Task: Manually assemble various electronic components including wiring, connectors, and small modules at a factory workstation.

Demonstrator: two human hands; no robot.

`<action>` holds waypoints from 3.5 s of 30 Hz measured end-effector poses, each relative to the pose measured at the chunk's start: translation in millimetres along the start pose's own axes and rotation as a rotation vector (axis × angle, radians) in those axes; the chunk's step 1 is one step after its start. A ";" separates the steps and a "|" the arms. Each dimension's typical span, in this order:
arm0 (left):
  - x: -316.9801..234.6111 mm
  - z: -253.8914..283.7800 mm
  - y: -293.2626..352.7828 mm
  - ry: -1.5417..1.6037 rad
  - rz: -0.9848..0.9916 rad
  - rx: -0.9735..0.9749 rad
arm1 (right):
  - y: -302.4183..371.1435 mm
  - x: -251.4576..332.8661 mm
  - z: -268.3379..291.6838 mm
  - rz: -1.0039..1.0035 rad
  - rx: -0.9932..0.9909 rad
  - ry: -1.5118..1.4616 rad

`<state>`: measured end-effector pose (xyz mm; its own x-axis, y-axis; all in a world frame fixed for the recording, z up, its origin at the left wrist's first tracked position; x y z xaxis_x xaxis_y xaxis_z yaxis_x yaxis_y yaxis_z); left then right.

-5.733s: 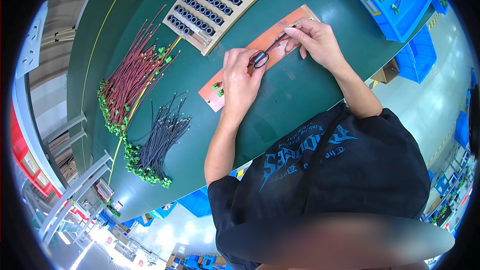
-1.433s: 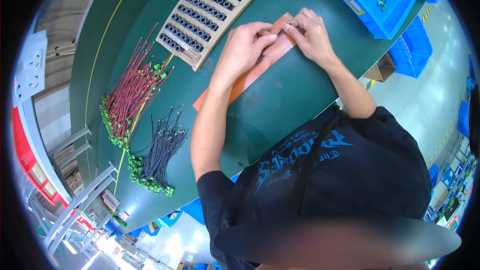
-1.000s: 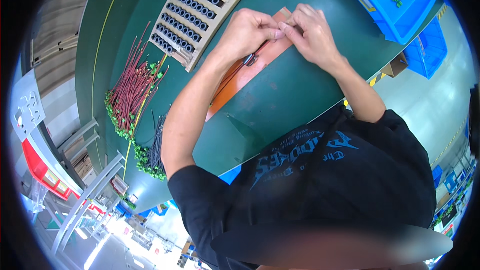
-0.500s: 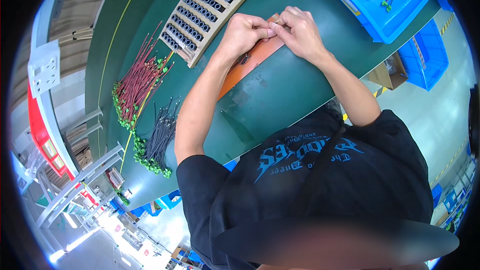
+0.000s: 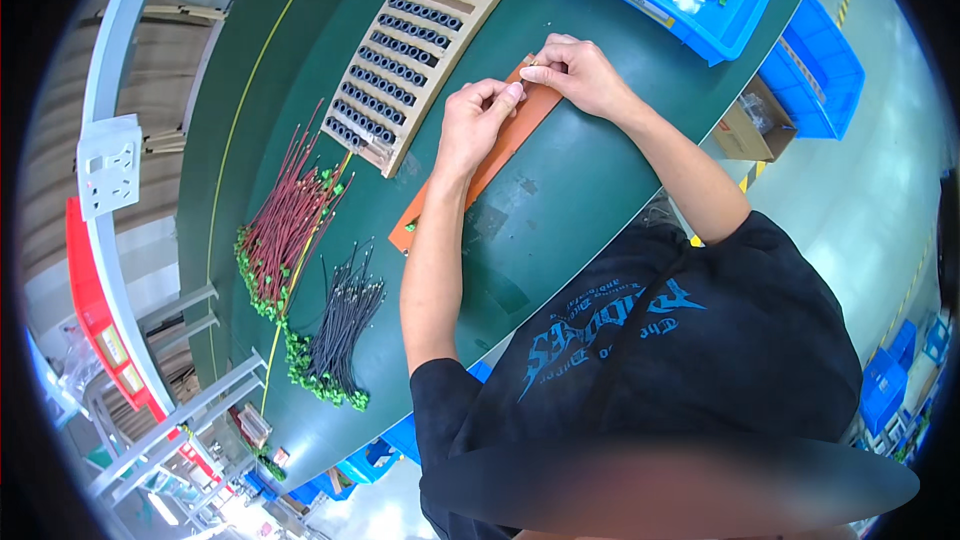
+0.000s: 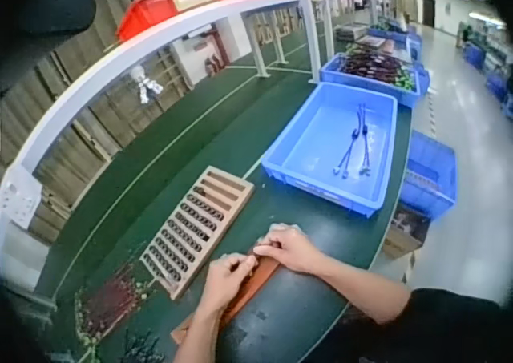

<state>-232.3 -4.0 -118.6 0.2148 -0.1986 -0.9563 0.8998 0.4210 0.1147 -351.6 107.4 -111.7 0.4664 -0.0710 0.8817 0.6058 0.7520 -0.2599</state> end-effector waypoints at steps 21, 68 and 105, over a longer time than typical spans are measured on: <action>1.3 7.5 -0.9 0.078 -0.025 -0.031 | -1.7 -9.1 9.5 -0.271 -0.087 -0.361; -24.2 44.2 67.6 -0.481 -0.173 -0.252 | -5.4 16.0 -5.4 0.080 -0.053 0.303; -0.1 55.6 76.6 0.201 -0.159 -0.209 | -0.8 46.4 -65.5 -0.335 0.213 -0.653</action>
<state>-142.3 -20.9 -94.8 -0.0196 -0.1065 -0.9941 0.8141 0.5755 -0.0777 -288.2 60.5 -96.4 -0.2362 0.0341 0.9711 0.4794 0.8734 0.0860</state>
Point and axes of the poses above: each hand's wrist, its own y-axis away from the middle knuckle, its own z-axis out of the back of the hand, x = y × z, the point moved 9 cm from there along -y, towards the middle knuckle, and after that the axes turned 3 degrees about y, right-handed, at the moved point
